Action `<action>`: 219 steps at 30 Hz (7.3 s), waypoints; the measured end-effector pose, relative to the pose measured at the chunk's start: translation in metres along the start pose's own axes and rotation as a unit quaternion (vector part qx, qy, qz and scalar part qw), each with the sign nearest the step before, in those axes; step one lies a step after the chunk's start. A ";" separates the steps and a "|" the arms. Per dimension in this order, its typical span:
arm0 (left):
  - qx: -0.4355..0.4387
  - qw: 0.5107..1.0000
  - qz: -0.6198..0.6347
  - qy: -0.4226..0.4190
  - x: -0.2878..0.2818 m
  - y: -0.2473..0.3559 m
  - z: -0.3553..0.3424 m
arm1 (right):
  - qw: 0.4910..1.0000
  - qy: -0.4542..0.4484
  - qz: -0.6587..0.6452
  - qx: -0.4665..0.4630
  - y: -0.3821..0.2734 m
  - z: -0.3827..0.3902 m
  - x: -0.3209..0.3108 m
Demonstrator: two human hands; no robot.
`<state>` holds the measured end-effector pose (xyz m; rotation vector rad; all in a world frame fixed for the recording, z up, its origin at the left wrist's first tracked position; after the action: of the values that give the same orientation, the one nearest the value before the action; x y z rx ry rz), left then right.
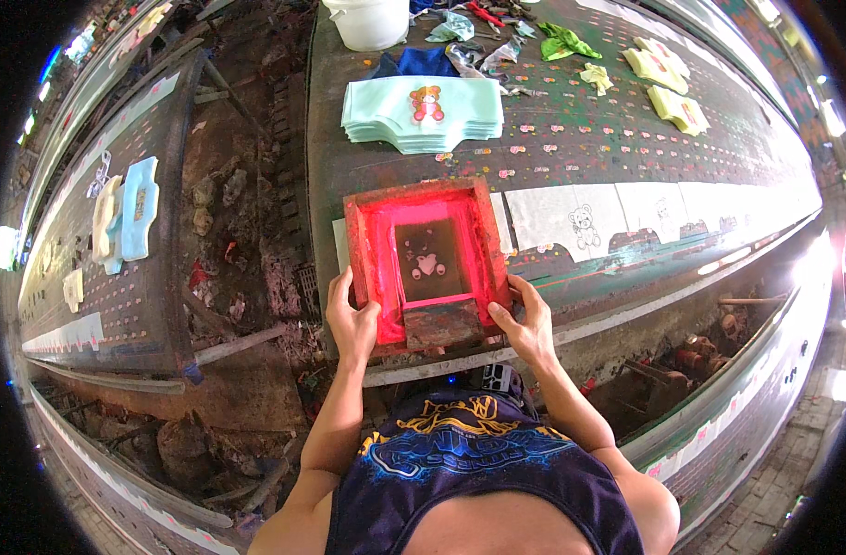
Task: The person uses a red squeegee to press ink through a stencil onto small fabric pieces laid out on a long table. They repeatedly apply pressure to the stencil, then lift it to reveal printed designs on the fabric.
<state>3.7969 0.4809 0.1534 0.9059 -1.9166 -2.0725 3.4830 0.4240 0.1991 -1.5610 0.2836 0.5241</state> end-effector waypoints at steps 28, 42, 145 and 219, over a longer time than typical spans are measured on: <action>0.013 0.999 -0.033 0.009 0.000 -0.003 0.001 | 0.906 -0.093 0.178 -0.372 -0.075 0.012 0.068; -0.001 0.999 -0.043 0.003 0.001 0.004 -0.001 | 0.918 -0.055 0.159 -0.360 -0.085 -0.141 0.088; 0.030 0.999 -0.034 0.007 0.294 0.105 0.066 | 0.899 -0.063 0.179 -0.394 0.070 -0.119 -0.191; 0.057 0.998 0.003 0.036 0.545 0.187 0.115 | 0.897 -0.145 0.199 -0.368 0.189 -0.093 -0.453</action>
<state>3.2490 0.2680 0.1605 0.9824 -2.0150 -1.9154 3.0153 0.2569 0.2563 -2.1290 0.1787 1.2855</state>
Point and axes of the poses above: each hand's wrist, its own z-axis away from the middle knuckle, its own x-axis out of the palm, y = z × x, the point moved 7 cm from there along -z, towards the middle knuckle, and after that the axes turned 3 degrees about -x, right-handed, at the moved point
